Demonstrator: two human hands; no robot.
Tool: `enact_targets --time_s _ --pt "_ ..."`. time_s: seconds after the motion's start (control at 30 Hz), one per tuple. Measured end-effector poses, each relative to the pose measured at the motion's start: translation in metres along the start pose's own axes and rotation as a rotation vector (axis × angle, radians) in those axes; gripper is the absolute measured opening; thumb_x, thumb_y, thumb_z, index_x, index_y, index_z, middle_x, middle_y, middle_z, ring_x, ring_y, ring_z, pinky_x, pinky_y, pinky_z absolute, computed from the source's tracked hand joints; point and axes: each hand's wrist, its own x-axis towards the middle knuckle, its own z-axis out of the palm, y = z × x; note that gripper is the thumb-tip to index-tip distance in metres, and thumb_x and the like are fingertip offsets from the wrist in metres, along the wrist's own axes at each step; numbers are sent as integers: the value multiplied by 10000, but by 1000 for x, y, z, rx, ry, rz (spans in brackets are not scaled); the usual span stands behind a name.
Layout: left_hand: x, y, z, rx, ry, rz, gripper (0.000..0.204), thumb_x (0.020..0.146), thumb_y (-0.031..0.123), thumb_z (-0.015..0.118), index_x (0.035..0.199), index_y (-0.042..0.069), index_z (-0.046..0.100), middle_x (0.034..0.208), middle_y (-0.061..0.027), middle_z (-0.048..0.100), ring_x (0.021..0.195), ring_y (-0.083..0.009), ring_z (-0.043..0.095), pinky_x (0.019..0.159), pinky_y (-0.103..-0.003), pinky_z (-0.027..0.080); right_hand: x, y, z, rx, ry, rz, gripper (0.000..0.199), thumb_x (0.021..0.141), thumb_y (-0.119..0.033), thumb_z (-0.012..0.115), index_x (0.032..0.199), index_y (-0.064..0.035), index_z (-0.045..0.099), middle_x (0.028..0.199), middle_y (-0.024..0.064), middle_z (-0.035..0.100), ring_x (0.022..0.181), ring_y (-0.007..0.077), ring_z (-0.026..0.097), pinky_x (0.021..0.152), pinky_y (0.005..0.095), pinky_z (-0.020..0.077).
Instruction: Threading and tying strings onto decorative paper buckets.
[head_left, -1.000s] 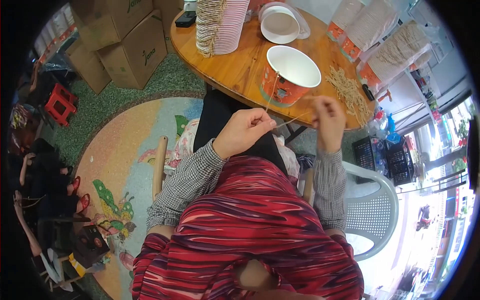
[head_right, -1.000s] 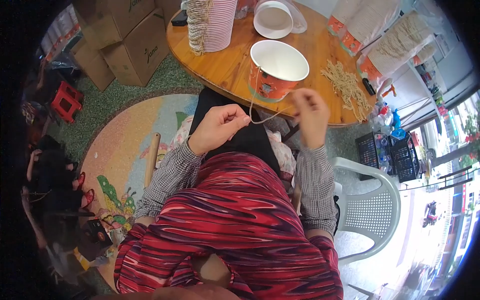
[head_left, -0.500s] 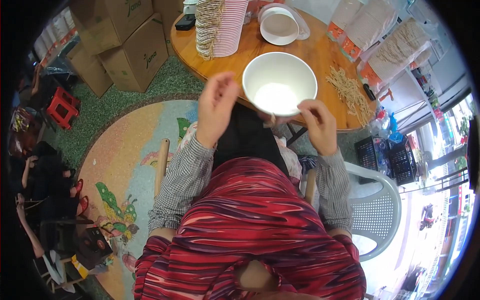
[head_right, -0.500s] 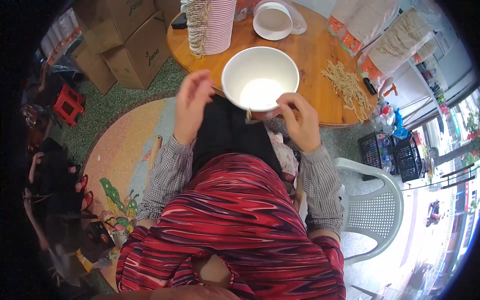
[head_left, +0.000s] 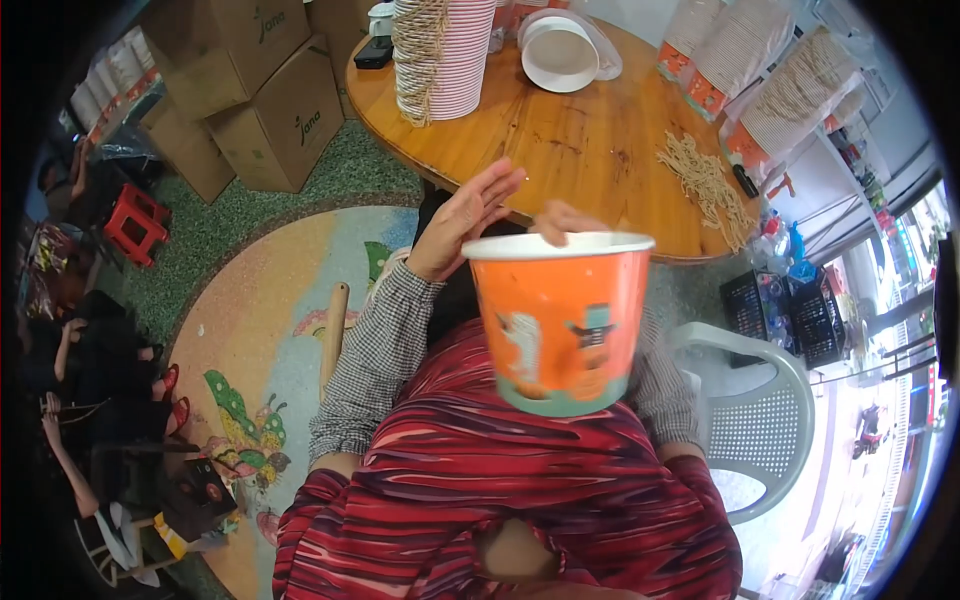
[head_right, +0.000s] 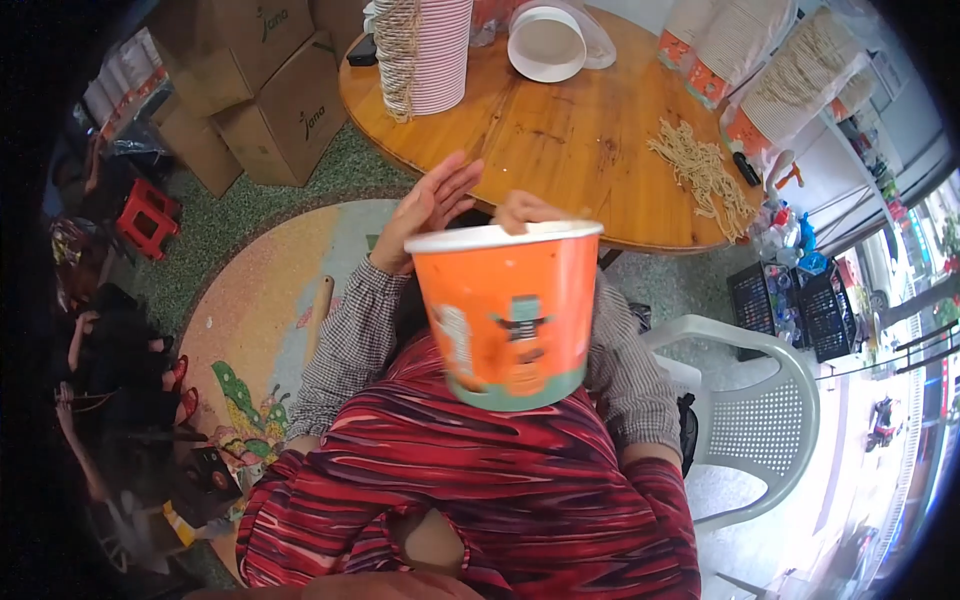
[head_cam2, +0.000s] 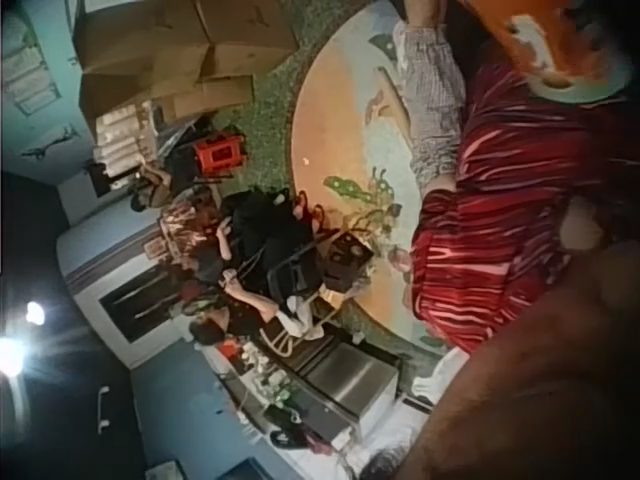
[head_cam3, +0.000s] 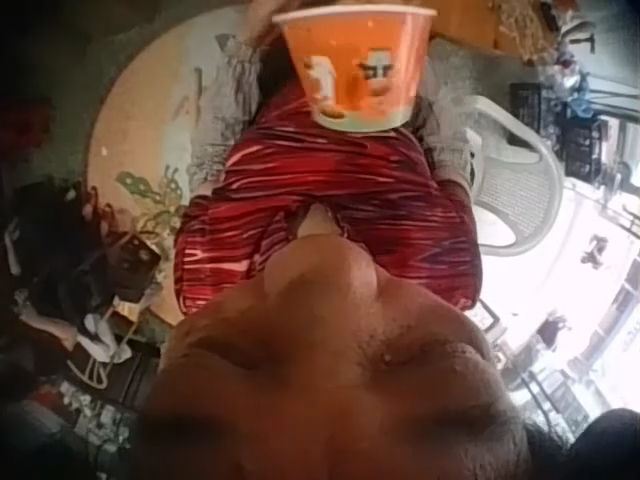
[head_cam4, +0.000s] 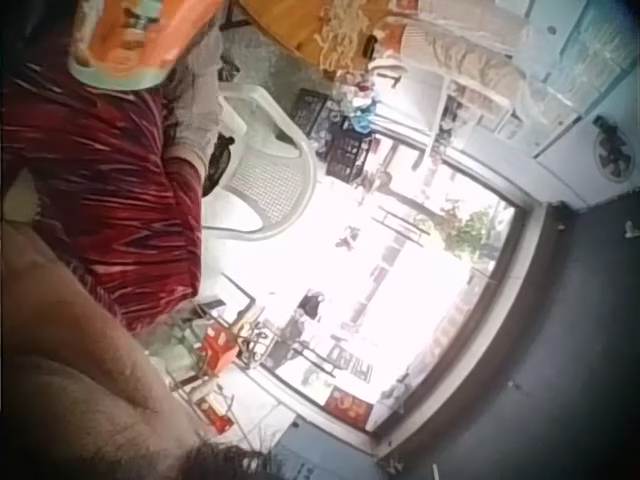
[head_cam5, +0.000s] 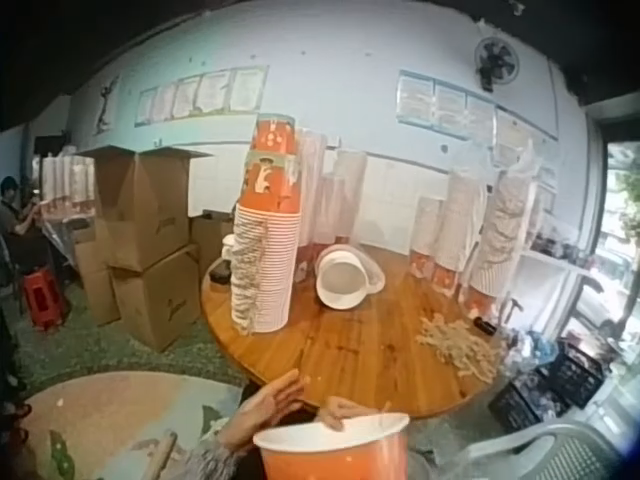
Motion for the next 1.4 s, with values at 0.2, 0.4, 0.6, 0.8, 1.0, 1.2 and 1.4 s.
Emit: enact_targets --time_s 0.2,0.4,0.6,0.8,1.0,1.2,1.4 --pt "-17 -14 -6 -306 -7 13 665 939 534 403 1171 -76 530 1140 -155 597 1073 -229 564 948 -355 421 -179 12 90 -245 428 -244 201 887 -206 545 790 -33 511 718 63 531 652 184 518 644 300 454" --pt "-16 -6 16 -315 26 125 267 881 133 622 1085 -37 590 1012 -77 633 942 -150 581 864 -290 438 -104 -31 -19 -505 864 -493 187 893 -193 548 800 -31 524 709 59 529 638 182 510 635 301 450" --pt "-23 65 33 421 177 149 199 875 112 639 1006 -37 624 844 -20 623 760 -82 563 689 -218 459 -151 -114 -24 -756 1298 -744 174 899 -179 550 810 -30 537 700 54 527 624 180 501 627 301 445" --pt "-20 64 34 630 94 -104 194 899 105 575 1027 -34 617 876 -13 625 809 -63 557 735 -216 465 -121 -99 82 -999 1073 -845 78 926 -143 540 935 -67 529 765 43 537 646 146 524 652 312 473" --pt "-19 66 49 655 -78 -100 177 893 94 568 995 -25 650 902 -56 669 827 -95 602 763 -227 469 -87 -46 67 -1417 976 -607 97 934 -79 510 1006 -15 510 970 160 630 850 246 627 797 343 498" --pt "-21 52 68 867 -204 97 154 852 91 608 946 -14 669 828 -121 679 774 -204 653 697 -268 499 -51 -91 114 -1521 822 -965 86 954 -100 487 960 -16 503 1044 193 616 1025 290 585 933 395 451" --pt "-17 31 60 871 -41 -73 173 885 114 562 958 -21 644 841 -133 666 745 -184 647 682 -265 498 -22 -11 102 -1859 915 -547 87 953 -102 490 976 -22 515 1010 159 645 930 209 625 844 326 494"
